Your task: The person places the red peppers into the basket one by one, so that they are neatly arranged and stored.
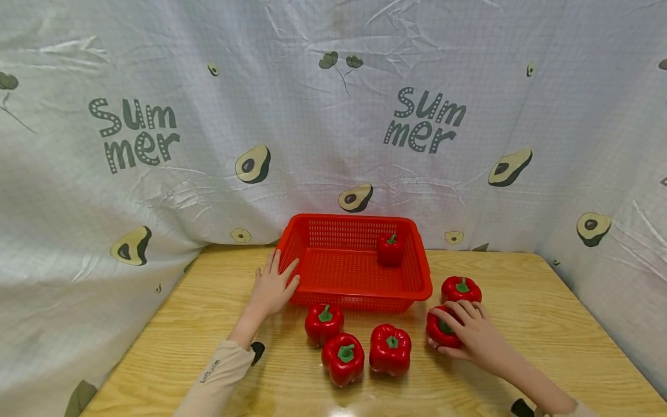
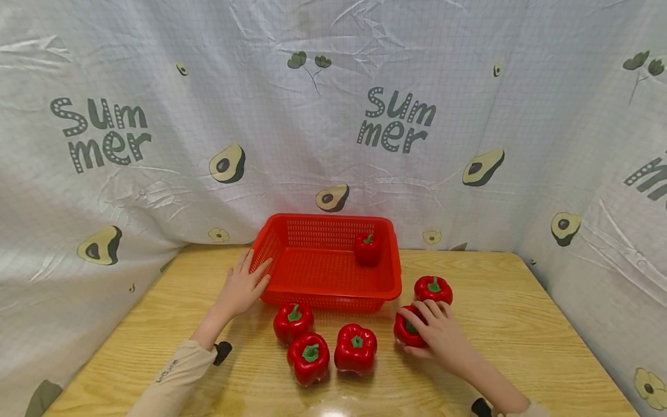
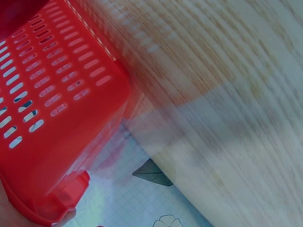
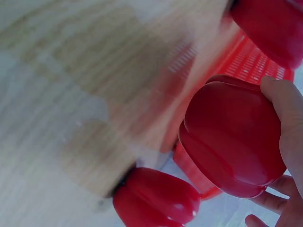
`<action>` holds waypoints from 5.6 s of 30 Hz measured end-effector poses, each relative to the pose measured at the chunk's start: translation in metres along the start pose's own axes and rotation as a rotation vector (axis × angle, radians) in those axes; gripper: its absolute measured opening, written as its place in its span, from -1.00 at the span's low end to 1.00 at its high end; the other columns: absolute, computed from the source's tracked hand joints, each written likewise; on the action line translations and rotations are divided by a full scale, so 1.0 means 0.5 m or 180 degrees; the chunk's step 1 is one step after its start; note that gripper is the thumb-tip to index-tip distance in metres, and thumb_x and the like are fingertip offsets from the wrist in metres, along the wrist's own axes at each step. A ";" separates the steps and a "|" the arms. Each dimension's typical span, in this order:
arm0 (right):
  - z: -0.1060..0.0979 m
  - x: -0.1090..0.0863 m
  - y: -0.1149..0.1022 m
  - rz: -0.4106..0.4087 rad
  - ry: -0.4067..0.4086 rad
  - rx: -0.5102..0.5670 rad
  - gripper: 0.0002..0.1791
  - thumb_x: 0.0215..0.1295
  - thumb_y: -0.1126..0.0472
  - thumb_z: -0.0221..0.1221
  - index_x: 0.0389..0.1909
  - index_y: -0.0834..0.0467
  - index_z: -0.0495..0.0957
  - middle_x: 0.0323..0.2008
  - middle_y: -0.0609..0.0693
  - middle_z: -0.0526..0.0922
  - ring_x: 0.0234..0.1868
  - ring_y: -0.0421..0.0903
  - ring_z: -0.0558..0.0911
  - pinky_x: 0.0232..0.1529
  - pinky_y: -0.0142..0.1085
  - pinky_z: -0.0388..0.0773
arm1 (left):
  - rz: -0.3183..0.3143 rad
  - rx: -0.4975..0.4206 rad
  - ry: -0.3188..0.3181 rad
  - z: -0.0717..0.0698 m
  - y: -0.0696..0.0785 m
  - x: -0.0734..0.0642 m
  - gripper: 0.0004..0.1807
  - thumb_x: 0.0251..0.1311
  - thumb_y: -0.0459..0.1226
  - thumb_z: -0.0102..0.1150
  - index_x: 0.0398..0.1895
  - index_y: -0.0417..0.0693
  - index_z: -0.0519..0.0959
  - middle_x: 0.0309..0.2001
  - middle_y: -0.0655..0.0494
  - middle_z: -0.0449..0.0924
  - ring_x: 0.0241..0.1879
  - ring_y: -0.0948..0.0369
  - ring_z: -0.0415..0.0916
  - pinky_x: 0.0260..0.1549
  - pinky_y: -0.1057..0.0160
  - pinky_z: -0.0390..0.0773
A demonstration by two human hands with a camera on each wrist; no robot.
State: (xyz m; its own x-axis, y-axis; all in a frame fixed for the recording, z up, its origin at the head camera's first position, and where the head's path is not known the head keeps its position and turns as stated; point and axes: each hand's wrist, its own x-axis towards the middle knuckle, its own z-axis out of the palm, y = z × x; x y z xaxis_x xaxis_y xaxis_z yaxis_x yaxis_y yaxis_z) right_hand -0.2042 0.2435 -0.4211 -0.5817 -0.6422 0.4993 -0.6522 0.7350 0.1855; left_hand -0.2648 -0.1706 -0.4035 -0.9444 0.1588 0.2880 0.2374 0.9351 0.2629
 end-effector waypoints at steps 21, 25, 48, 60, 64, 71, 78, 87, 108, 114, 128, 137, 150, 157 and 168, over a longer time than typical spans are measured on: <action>-0.070 0.068 0.057 -0.0201 0.0436 -0.0073 -0.33 0.10 -0.36 -0.07 0.01 0.07 0.45 -0.18 0.11 0.50 -0.15 0.05 0.39 -0.15 -0.02 0.26 | -0.0049 0.0027 -0.0157 0.000 -0.002 0.003 -0.48 0.28 -0.04 -0.24 0.28 0.01 0.24 0.36 -0.32 -0.12 0.36 -0.19 -0.19 0.10 -0.37 0.00; -0.074 0.087 0.065 -0.0238 0.0442 -0.0069 -0.36 0.12 -0.33 -0.07 0.01 0.06 0.45 -0.18 0.09 0.49 -0.14 0.04 0.38 -0.12 -0.01 0.24 | -0.0039 0.0021 -0.0156 -0.001 0.000 0.003 -0.48 0.28 -0.03 -0.24 0.28 0.01 0.24 0.36 -0.32 -0.12 0.35 -0.20 -0.19 0.10 -0.37 0.01; -0.056 0.190 0.084 -0.0106 0.0104 0.0099 -0.28 -0.17 -0.17 0.30 0.10 -0.02 0.39 -0.11 0.07 0.49 -0.07 0.04 0.33 -0.08 0.01 0.25 | 0.0002 0.0027 -0.0127 -0.002 0.000 0.001 -0.49 0.26 -0.05 -0.22 0.25 -0.01 0.28 0.34 -0.34 -0.09 0.34 -0.22 -0.16 0.08 -0.37 0.03; -0.006 0.246 0.095 -0.0099 0.0091 0.0196 -0.29 -0.16 -0.12 0.32 0.10 0.01 0.39 -0.10 0.09 0.48 -0.08 0.03 0.34 -0.10 -0.02 0.23 | 0.0049 0.0046 -0.0008 -0.002 0.000 0.000 -0.50 0.25 -0.06 -0.19 0.23 -0.02 0.31 0.32 -0.36 -0.04 0.33 -0.23 -0.10 0.05 -0.38 0.07; 0.013 0.261 0.098 -0.0134 0.0064 0.0108 -0.28 -0.16 -0.14 0.31 0.10 0.01 0.39 -0.10 0.09 0.49 -0.09 0.04 0.35 -0.11 -0.02 0.25 | 0.0056 0.0058 0.0025 0.000 0.000 -0.001 -0.50 0.25 -0.07 -0.17 0.23 -0.02 0.31 0.32 -0.36 -0.03 0.33 -0.23 -0.10 0.04 -0.38 0.08; 0.037 0.277 0.102 -0.0151 -0.0025 0.0035 -0.29 -0.10 -0.19 0.25 0.12 -0.01 0.37 -0.10 0.09 0.49 -0.12 0.05 0.37 -0.12 0.00 0.27 | 0.0016 -0.0002 -0.0038 0.001 0.000 -0.002 -0.50 0.26 -0.06 -0.19 0.25 0.01 0.28 0.34 -0.34 -0.06 0.34 -0.21 -0.13 0.07 -0.38 0.04; 0.061 0.289 0.109 -0.0116 -0.0116 -0.0011 -0.31 -0.08 -0.17 0.25 0.12 0.01 0.39 -0.10 0.09 0.50 -0.08 0.04 0.37 -0.14 -0.02 0.24 | -0.0006 0.0006 -0.0053 0.002 -0.003 0.000 -0.50 0.27 -0.05 -0.21 0.26 0.02 0.27 0.35 -0.33 -0.09 0.35 -0.19 -0.15 0.08 -0.38 0.03; 0.085 0.298 0.107 -0.0026 -0.0368 -0.0042 -0.32 -0.06 -0.15 0.25 0.12 0.02 0.39 -0.08 0.10 0.50 -0.05 0.03 0.36 -0.13 -0.05 0.25 | 0.0006 0.0020 -0.0040 0.002 -0.003 0.000 -0.50 0.27 -0.05 -0.21 0.26 0.02 0.27 0.34 -0.33 -0.08 0.35 -0.20 -0.14 0.07 -0.37 0.06; 0.114 0.302 0.104 0.0031 -0.0674 0.0071 -0.31 -0.03 -0.09 0.25 0.13 0.12 0.35 -0.07 0.13 0.47 -0.08 0.07 0.34 -0.15 0.01 0.25 | -0.0021 -0.0001 -0.0051 0.005 -0.002 0.002 -0.50 0.27 -0.07 -0.18 0.26 0.03 0.26 0.35 -0.33 -0.09 0.36 -0.18 -0.17 0.08 -0.37 0.04; 0.120 0.307 0.103 -0.0003 -0.0827 -0.0043 -0.31 0.01 -0.10 0.22 0.13 0.16 0.33 -0.09 0.13 0.46 -0.10 0.09 0.32 -0.16 0.02 0.24 | -0.0026 0.0002 -0.0036 0.005 -0.002 0.002 -0.50 0.27 -0.05 -0.23 0.27 0.04 0.26 0.35 -0.32 -0.08 0.36 -0.18 -0.16 0.08 -0.37 0.04; 0.123 0.310 0.094 -0.0028 -0.1057 -0.0211 -0.28 0.01 -0.17 0.18 0.14 0.13 0.31 -0.10 0.11 0.46 -0.12 0.06 0.34 -0.30 -0.13 0.21 | 0.0014 0.0029 0.0046 0.007 -0.003 0.000 -0.51 0.26 -0.07 -0.19 0.25 0.04 0.29 0.33 -0.34 -0.05 0.35 -0.19 -0.13 0.06 -0.37 0.07; 0.129 0.312 0.089 0.0054 -0.1225 -0.0017 -0.26 -0.04 -0.14 0.24 0.14 0.15 0.28 -0.07 0.13 0.44 -0.06 0.09 0.34 -0.16 0.02 0.27 | 0.0027 0.0040 0.0091 0.005 -0.003 0.001 -0.52 0.26 -0.07 -0.19 0.24 0.03 0.30 0.33 -0.34 -0.03 0.35 -0.18 -0.12 0.05 -0.37 0.09; 0.131 0.313 0.087 0.0101 -0.1425 0.0072 -0.22 -0.08 -0.14 0.27 0.15 0.13 0.26 0.07 0.16 0.38 0.04 0.14 0.32 -0.05 0.15 0.25 | 0.0027 0.0036 0.0058 0.005 -0.002 -0.001 -0.51 0.27 -0.07 -0.19 0.24 0.03 0.29 0.33 -0.34 -0.03 0.35 -0.19 -0.13 0.05 -0.37 0.08; 0.122 0.313 0.086 0.0137 -0.1446 0.0217 -0.22 -0.13 -0.11 0.31 0.13 0.11 0.27 0.08 0.16 0.38 0.06 0.16 0.30 0.01 0.23 0.20 | 0.0017 0.0049 0.0043 0.005 -0.002 0.000 -0.51 0.27 -0.06 -0.20 0.25 0.03 0.29 0.33 -0.33 -0.04 0.35 -0.19 -0.13 0.06 -0.37 0.08; 0.119 0.313 0.086 0.0151 -0.1435 0.0168 -0.28 -0.12 -0.06 0.32 0.10 0.08 0.31 0.00 0.14 0.42 0.02 0.12 0.30 -0.01 0.17 0.21 | 0.0020 0.0023 0.0067 0.005 -0.002 -0.001 -0.52 0.26 -0.08 -0.18 0.24 0.02 0.30 0.33 -0.34 -0.04 0.34 -0.19 -0.13 0.05 -0.38 0.08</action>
State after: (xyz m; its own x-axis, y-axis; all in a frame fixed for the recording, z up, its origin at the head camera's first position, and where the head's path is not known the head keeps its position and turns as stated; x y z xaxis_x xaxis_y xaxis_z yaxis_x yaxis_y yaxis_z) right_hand -0.3522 0.1619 -0.3855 -0.7574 -0.6473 0.0857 -0.6368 0.7613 0.1220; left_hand -0.2652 -0.1708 -0.4063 -0.9378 0.1581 0.3090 0.2417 0.9364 0.2545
